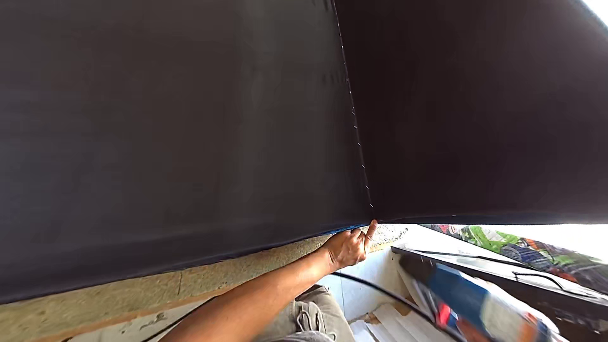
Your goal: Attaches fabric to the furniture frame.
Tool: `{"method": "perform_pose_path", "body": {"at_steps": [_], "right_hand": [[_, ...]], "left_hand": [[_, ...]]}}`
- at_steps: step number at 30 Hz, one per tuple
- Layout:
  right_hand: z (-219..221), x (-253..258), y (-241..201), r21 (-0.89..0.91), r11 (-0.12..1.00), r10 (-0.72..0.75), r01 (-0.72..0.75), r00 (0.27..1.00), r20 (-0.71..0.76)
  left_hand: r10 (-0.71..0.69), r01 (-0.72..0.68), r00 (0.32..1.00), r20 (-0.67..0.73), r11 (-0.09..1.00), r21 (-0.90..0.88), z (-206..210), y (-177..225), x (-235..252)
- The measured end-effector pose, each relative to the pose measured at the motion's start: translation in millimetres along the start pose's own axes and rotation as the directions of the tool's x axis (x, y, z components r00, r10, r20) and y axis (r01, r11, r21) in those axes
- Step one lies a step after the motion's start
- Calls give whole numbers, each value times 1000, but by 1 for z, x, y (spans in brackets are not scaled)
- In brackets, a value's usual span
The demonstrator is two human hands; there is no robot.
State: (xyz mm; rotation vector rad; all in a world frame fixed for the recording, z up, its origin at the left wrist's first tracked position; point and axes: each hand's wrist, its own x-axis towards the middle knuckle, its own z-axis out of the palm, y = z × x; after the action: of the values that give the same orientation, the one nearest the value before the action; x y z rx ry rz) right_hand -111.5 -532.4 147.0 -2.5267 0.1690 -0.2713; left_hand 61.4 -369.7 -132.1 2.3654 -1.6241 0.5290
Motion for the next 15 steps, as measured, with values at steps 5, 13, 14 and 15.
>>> {"method": "perform_pose_path", "body": {"at_steps": [5, 13, 14, 15], "right_hand": [[67, 48, 45, -286, 953, -19, 95, 966, 256], [127, 78, 28, -587, 805, 75, 88, 966, 248], [129, 81, 23, -610, 790, 108, 63, 965, 239], [131, 83, 15, -631, 775, 151, 24, 963, 222]], "left_hand": [[-36, 34, 999, -37, 998, -45, 7, 0, 0], [-3, -7, 993, -119, 996, -89, 11, -5, -2], [-11, -1, 993, -118, 995, -101, 11, -6, -1], [-21, 9, 994, -111, 994, -109, 10, -6, -1]]}}
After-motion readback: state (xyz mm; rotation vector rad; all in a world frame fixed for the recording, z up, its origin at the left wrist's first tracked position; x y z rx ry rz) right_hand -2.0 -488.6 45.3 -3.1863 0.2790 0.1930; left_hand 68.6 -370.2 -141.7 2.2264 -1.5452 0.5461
